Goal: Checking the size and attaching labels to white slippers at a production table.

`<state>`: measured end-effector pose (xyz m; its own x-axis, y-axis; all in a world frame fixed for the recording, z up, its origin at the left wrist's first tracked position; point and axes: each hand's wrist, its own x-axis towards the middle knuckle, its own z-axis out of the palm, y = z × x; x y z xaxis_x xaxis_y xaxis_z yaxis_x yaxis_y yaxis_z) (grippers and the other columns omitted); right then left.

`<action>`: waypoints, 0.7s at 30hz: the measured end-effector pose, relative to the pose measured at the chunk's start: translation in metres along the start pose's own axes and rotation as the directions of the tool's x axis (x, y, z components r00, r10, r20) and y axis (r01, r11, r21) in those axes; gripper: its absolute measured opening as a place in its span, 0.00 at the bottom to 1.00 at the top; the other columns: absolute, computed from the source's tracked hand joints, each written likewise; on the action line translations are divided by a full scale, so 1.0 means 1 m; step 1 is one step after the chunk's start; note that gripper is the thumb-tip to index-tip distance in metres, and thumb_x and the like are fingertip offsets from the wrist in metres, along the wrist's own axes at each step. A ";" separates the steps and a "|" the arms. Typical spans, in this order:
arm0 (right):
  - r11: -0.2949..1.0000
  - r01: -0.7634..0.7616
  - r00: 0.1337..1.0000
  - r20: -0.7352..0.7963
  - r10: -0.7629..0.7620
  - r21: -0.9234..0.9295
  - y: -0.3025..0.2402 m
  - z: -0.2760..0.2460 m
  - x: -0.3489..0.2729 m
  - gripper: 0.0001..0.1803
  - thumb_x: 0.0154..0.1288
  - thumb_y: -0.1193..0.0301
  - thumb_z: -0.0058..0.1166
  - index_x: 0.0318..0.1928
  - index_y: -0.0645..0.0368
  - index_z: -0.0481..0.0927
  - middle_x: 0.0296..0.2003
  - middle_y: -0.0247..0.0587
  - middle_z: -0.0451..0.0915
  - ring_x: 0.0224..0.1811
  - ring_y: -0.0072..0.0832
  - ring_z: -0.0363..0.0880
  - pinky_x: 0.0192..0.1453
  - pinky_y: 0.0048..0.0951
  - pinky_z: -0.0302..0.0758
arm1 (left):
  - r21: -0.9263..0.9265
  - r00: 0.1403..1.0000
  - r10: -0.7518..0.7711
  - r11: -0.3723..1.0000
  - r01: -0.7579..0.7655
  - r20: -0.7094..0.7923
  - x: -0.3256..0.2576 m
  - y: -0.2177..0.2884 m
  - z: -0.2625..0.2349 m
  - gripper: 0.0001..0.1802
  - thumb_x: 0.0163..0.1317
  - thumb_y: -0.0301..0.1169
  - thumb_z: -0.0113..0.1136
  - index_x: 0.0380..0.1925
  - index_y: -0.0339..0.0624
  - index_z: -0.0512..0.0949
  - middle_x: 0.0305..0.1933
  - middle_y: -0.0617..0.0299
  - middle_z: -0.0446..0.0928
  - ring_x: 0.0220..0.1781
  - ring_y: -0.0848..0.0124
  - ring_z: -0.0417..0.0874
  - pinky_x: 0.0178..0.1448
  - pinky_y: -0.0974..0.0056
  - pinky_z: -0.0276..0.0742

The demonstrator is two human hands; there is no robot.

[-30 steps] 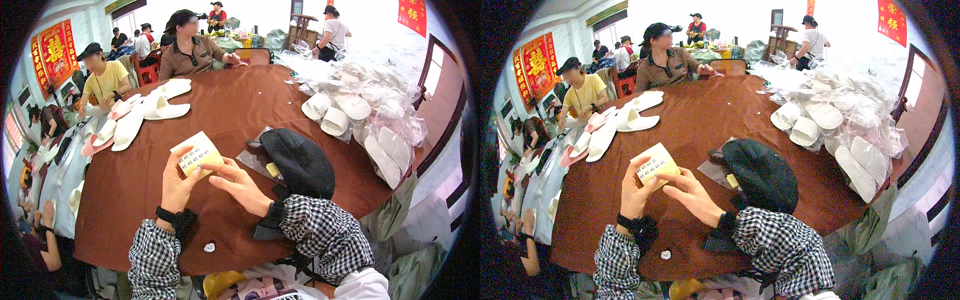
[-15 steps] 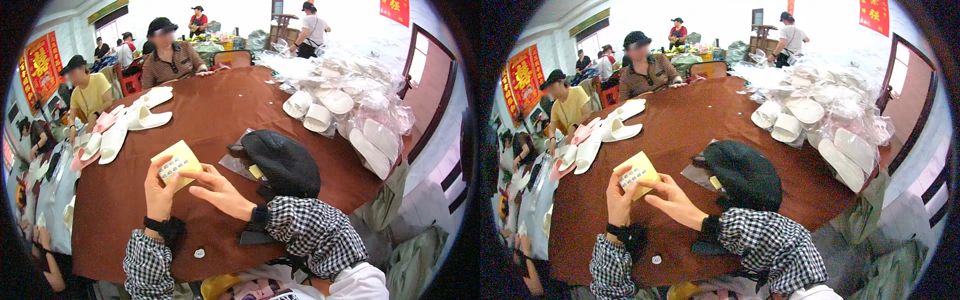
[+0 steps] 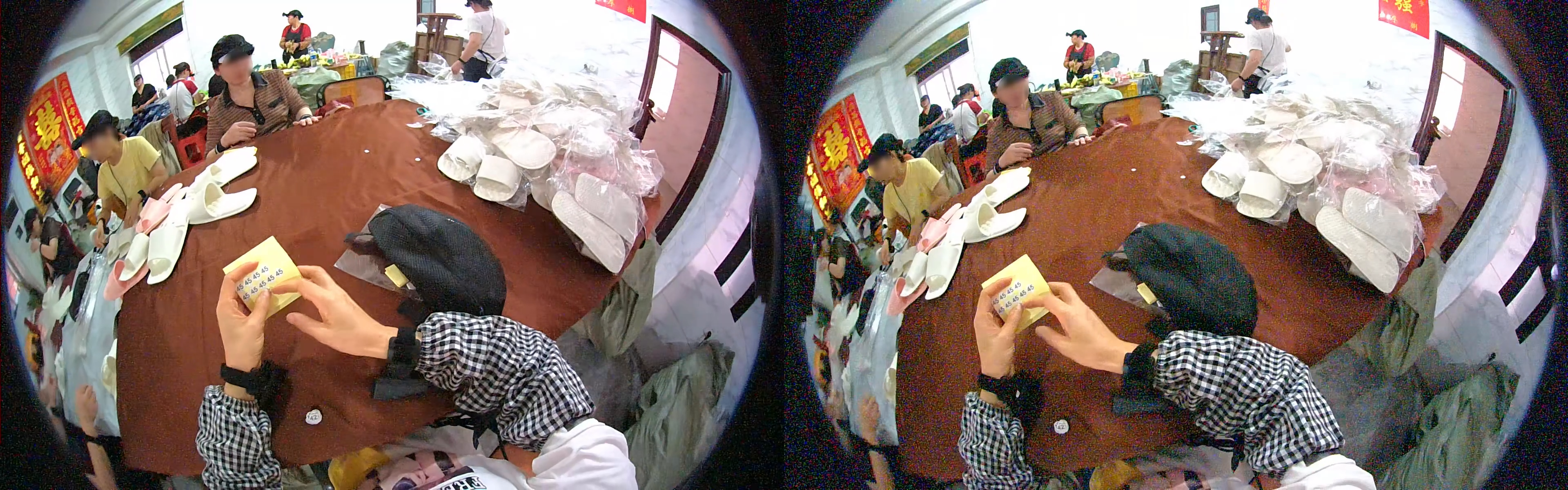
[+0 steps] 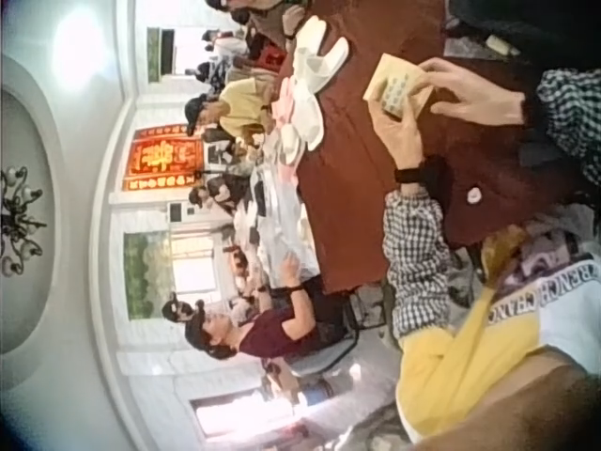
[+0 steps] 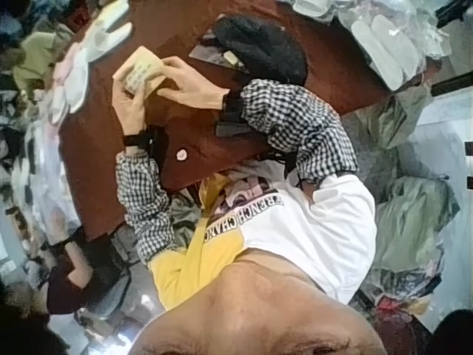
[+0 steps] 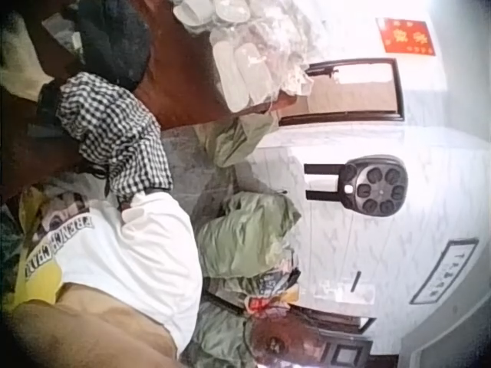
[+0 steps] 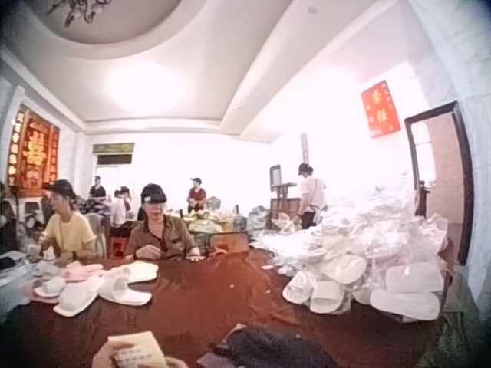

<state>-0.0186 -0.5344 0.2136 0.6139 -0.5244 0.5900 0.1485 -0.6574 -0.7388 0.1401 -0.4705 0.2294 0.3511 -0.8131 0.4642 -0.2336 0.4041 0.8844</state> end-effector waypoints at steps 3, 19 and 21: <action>0.987 0.031 0.996 -0.077 -0.043 -0.157 0.004 -0.008 0.001 0.22 0.59 0.75 0.59 0.55 0.61 0.71 0.57 0.54 0.65 0.59 0.48 0.68 0.63 0.39 0.68 | 0.050 1.000 0.022 0.999 -0.022 -0.002 0.002 0.001 0.003 0.20 0.59 0.15 0.55 0.53 0.36 0.71 0.49 0.59 0.74 0.49 0.74 0.77 0.53 0.69 0.76; 0.968 -0.169 0.976 -0.105 0.190 0.185 0.017 -0.006 0.008 0.35 0.62 0.76 0.54 0.65 0.63 0.51 0.54 0.55 0.72 0.58 0.37 0.73 0.60 0.35 0.72 | 0.013 0.979 -0.073 0.997 0.072 0.188 -0.001 0.002 0.010 0.22 0.58 0.14 0.54 0.54 0.37 0.72 0.50 0.59 0.75 0.52 0.74 0.76 0.56 0.69 0.75; 0.953 -0.188 0.974 -0.078 0.211 0.237 0.015 -0.008 0.007 0.35 0.62 0.76 0.53 0.65 0.64 0.51 0.54 0.55 0.71 0.58 0.38 0.73 0.60 0.35 0.72 | -0.002 0.977 -0.090 0.996 0.092 0.192 -0.002 0.007 0.010 0.22 0.58 0.14 0.54 0.54 0.37 0.72 0.50 0.59 0.75 0.52 0.74 0.76 0.56 0.70 0.75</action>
<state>-0.0182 -0.5524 0.2096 0.5690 -0.6921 0.4440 0.2098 -0.3999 -0.8922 0.1292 -0.4703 0.2346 0.1903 -0.9113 0.3650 -0.1980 0.3286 0.9235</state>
